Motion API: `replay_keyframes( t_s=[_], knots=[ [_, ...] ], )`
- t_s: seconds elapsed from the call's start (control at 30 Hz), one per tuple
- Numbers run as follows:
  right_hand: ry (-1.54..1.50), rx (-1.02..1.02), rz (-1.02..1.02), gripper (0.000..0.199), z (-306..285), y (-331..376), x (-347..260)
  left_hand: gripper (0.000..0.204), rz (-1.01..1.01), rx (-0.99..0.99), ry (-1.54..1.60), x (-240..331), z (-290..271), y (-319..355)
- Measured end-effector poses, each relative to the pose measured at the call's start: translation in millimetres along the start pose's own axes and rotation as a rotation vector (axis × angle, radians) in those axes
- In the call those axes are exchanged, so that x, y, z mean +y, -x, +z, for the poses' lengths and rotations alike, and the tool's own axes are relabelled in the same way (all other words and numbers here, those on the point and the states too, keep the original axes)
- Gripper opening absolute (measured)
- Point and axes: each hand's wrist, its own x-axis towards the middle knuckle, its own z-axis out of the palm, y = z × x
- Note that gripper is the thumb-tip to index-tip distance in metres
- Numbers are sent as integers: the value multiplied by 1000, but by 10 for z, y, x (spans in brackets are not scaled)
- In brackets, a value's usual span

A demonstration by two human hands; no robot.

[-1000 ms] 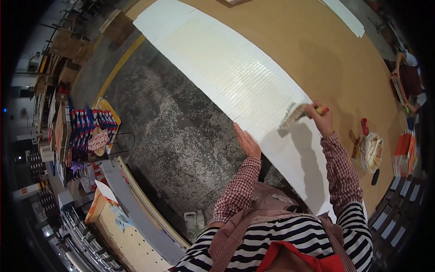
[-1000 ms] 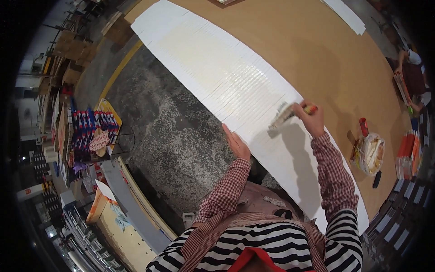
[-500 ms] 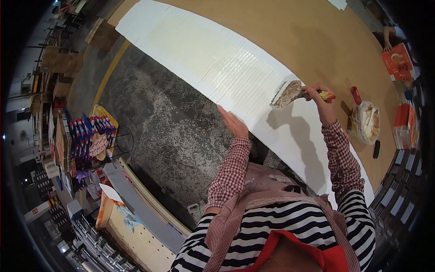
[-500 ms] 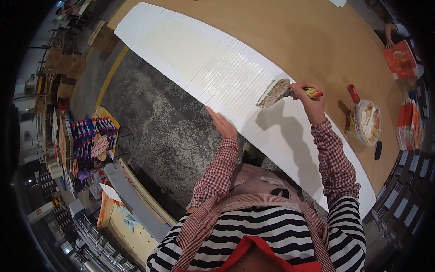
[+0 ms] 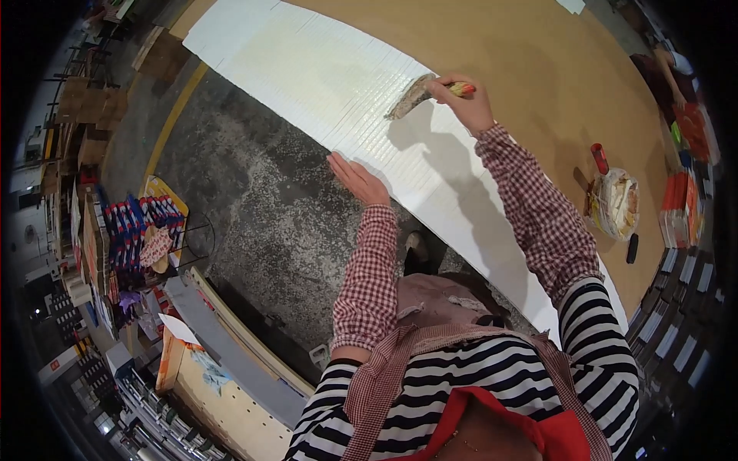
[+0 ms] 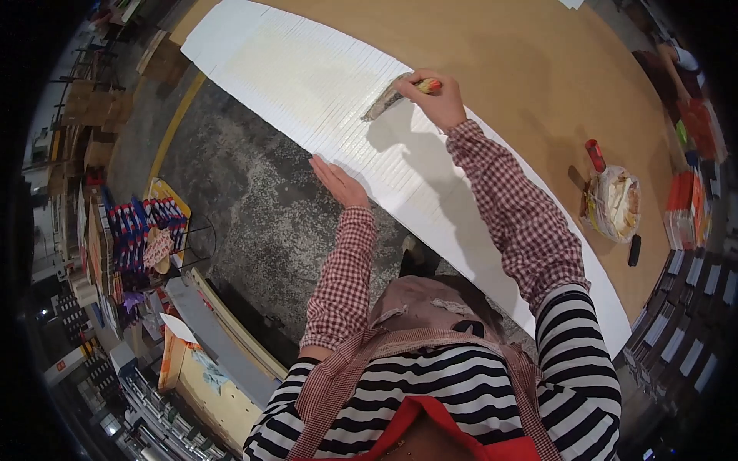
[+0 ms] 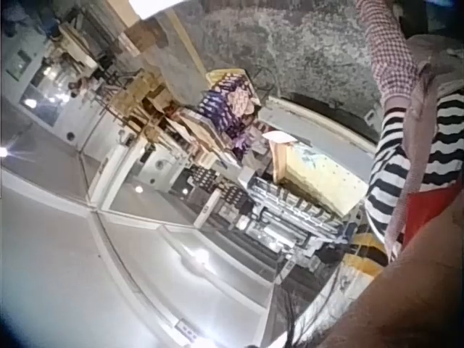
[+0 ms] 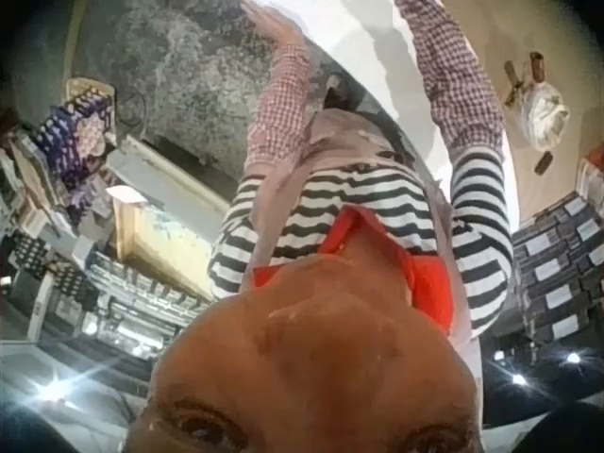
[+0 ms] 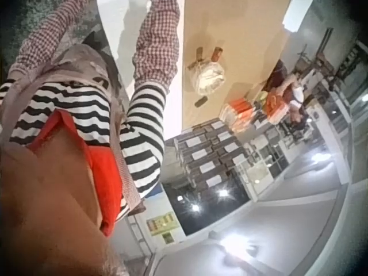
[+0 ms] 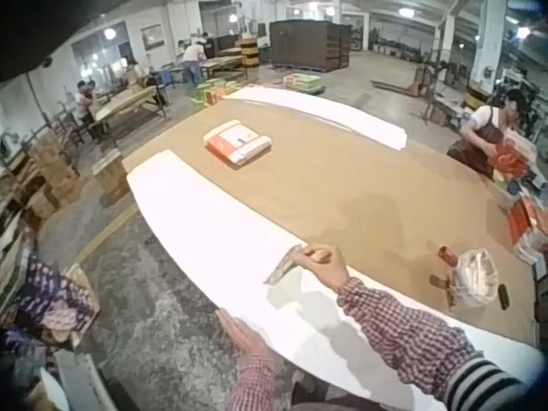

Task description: Applying glue to the side edges of a thick stack of paper sheets using a wide brush.

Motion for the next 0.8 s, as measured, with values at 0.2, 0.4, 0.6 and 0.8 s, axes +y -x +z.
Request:
replay_keyframes(
  t_s=[0.2,0.4,0.6,0.8],
  knots=[
    [392,31,150,32,-193,161,-102,57,-40,-40,5,-105,66,26],
    [103,37,11,27,-45,72,-76,56,-27,-2,73,-56,64,17],
    [208,52,147,26,-92,138,-102,56,-45,-4,90,-33,39,32],
    [304,52,56,24,39,12,-29,56,-47,-6,85,-51,34,50]
  ],
)
